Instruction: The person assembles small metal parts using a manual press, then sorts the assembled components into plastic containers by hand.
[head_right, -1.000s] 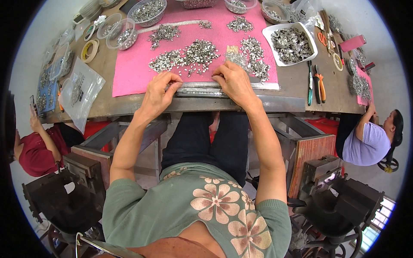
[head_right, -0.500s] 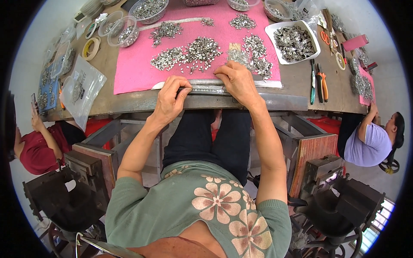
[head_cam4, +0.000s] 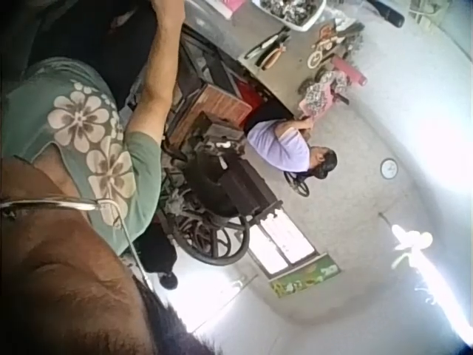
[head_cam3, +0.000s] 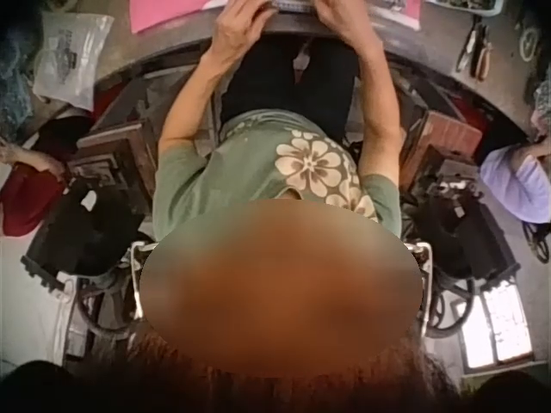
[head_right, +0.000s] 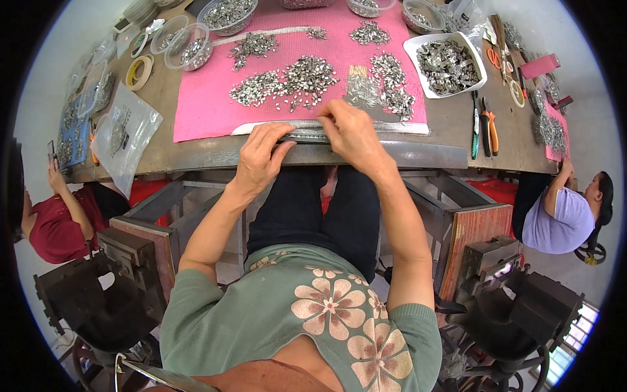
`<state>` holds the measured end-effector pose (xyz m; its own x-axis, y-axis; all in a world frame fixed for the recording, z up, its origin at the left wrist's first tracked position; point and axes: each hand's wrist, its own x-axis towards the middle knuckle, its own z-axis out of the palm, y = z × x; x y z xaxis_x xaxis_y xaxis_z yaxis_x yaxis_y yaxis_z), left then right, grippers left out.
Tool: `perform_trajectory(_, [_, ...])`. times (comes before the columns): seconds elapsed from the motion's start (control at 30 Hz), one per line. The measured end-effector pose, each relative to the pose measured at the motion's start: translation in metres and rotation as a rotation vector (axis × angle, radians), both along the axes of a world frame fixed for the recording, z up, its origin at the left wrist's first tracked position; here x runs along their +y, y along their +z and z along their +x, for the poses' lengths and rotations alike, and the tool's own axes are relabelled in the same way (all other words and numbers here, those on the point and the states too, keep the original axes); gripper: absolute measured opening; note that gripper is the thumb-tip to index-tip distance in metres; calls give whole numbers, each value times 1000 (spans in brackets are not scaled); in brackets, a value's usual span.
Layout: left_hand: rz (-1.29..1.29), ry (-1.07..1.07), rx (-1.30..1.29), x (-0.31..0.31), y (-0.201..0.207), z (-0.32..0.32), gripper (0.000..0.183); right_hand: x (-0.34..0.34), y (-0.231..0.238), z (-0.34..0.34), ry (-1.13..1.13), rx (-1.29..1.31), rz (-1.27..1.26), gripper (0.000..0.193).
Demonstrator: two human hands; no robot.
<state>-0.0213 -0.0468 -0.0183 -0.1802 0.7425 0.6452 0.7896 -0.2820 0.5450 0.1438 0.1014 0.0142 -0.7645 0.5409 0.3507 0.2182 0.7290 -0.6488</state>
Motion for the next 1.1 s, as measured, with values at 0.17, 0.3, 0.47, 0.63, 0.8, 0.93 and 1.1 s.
perform_trajectory(0.17, [-119,45,-87,15,4,-27,14,-29,-8,-11,57,139,-4,11])
perform_trajectory(0.3, [-167,74,101,38,6,-44,9,-38,-20,-17,26,144,62,12])
perform_trajectory(0.47, [-206,64,121,45,-2,-46,8,-43,-21,-20,-27,131,129,13])
perform_trajectory(0.63, [-232,49,135,45,3,-47,8,-43,-23,-19,-52,130,189,14])
perform_trajectory(0.8, [-262,63,150,46,5,-46,9,-38,-10,-13,71,110,234,13])
perform_trajectory(0.93, [-271,65,221,48,8,-44,8,-3,-13,-9,-108,35,227,11])
perform_trajectory(1.1, [-256,18,266,47,11,-43,4,15,-17,-9,-109,-33,281,6])
